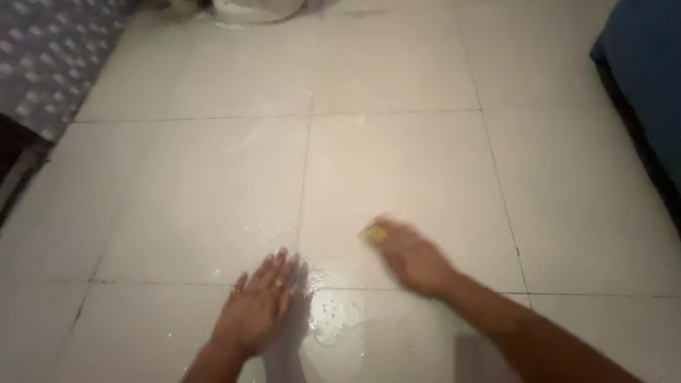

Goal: The person cleans the bathroom floor by scrubbing the wet tiles with a sponge.

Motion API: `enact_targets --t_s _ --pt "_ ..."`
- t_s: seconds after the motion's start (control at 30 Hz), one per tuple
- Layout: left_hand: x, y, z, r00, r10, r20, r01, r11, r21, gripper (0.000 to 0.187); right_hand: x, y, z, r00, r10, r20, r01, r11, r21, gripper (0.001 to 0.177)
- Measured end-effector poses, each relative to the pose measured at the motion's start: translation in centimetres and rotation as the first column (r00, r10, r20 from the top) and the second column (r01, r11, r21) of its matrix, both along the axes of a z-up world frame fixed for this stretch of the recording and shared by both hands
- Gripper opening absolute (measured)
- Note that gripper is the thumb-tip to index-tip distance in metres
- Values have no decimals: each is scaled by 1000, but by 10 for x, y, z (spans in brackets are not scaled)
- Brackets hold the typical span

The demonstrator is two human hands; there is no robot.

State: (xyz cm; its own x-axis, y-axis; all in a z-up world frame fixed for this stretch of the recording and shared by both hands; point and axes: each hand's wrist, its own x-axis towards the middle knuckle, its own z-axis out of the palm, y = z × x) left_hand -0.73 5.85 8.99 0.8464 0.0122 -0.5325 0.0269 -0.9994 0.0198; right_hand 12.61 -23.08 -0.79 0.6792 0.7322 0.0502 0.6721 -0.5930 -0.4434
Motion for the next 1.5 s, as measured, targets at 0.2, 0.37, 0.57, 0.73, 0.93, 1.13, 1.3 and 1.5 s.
enact_targets --t_s 0.2,0.37,0.57,0.73,0.93,1.13,1.3,1.5 --pt "-19 35 88 987 -118 -110 134 980 146 62 5 -13 -16 862 -497 104 494 868 53 62" --pt "-58 63 105 937 -331 -111 342 933 114 59 -85 57 33 898 26 -439 -129 970 -207 65" --pt "-97 109 55 956 -293 -2 293 955 37 54 -6 33 1 953 -285 -104 269 952 -147 64" --pt "-130 154 35 985 -168 49 168 986 -10 64 -4 75 -68 886 -463 29 463 882 -91 62" --pt "-139 191 -7 984 92 155 -83 995 -58 60 -162 283 -56 999 51 6 -51 997 61 65" --pt "-137 204 -45 929 293 224 -255 949 -183 62 -237 327 -21 916 401 -13 -399 915 62 55" --pt "-150 205 -66 886 357 296 -291 924 -247 66 -141 233 -3 983 -171 71 171 985 6 79" --pt "-174 227 -84 850 450 273 -392 887 -244 61 -107 221 -10 747 -663 -54 656 722 219 50"
